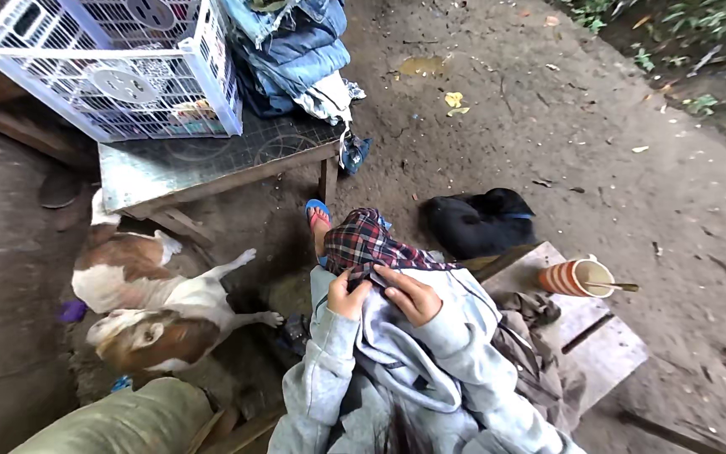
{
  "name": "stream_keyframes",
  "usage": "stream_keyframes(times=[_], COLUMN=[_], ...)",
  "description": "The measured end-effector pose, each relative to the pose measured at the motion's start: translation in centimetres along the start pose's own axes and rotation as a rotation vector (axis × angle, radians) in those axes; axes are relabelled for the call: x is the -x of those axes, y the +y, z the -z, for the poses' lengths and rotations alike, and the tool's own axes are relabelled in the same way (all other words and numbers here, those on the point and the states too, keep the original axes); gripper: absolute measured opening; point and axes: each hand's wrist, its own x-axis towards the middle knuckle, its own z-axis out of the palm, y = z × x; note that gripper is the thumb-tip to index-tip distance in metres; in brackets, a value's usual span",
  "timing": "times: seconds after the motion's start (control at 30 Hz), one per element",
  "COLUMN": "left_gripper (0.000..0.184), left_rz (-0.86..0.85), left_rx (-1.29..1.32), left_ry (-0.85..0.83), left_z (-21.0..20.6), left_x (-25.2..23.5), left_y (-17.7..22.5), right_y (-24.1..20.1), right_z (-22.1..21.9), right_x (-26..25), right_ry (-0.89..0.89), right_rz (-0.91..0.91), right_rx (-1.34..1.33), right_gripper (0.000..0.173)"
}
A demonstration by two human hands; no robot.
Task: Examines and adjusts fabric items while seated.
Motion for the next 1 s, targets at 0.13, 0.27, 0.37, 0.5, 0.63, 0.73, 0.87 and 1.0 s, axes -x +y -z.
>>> stream_keyframes(times=[0.13,0.27,0.37,0.5,0.63,0.73,0.87,1.0], left_gripper=[0.021,0.028,0.022,0.022,0.015,0.014,0.013,0.012], left_rz=[0.121,0.182,0.182,0.147,0.172,0.157,0.073,0.004], left_rx=[0.130,0.130,0.128,0.071,0.021,0.046,0.101,0.080], left_ry=[-0.047,-0.045,0.012,0.032,0.010,0.008,0.023,0.023], left_z=[0.2,0.5,0.2,-0.1,-0.1,0.1,0.0,0.0], left_x=[-0.1,-0.5,-0.6,-0.4,-0.5,-0.3,0.0,0.3], left_y=[0.5,0.0,-0.1,0.4,0.4,0.2,-0.1,-0.5], right_y=[0.6,0.5,0.6,0.3,0.2,-0.9,-2.0,-1.9], right_z=[-0.1,-0.1,-0.2,0.2,0.3,0.6,0.6,0.4], right_x=[-0.2,0.0,-0.1,-0.2,0.0,0.3,0.5,0.7], right_ry=[-0.016,-0.058,-0.046,-0.078,-0.079,-0.101,-0.065,-0.008], right_rz=[0.035,0.007,0.006,-0.096,-0.085,-0.132,-0.176,-0.152], right_rx=[-0.189,-0.124,-0.139,-0.324,-0.200,0.025,0.130,0.143], right_gripper=[0.040,0.040,0.039,0.040,0.040,0.043,0.051,0.050])
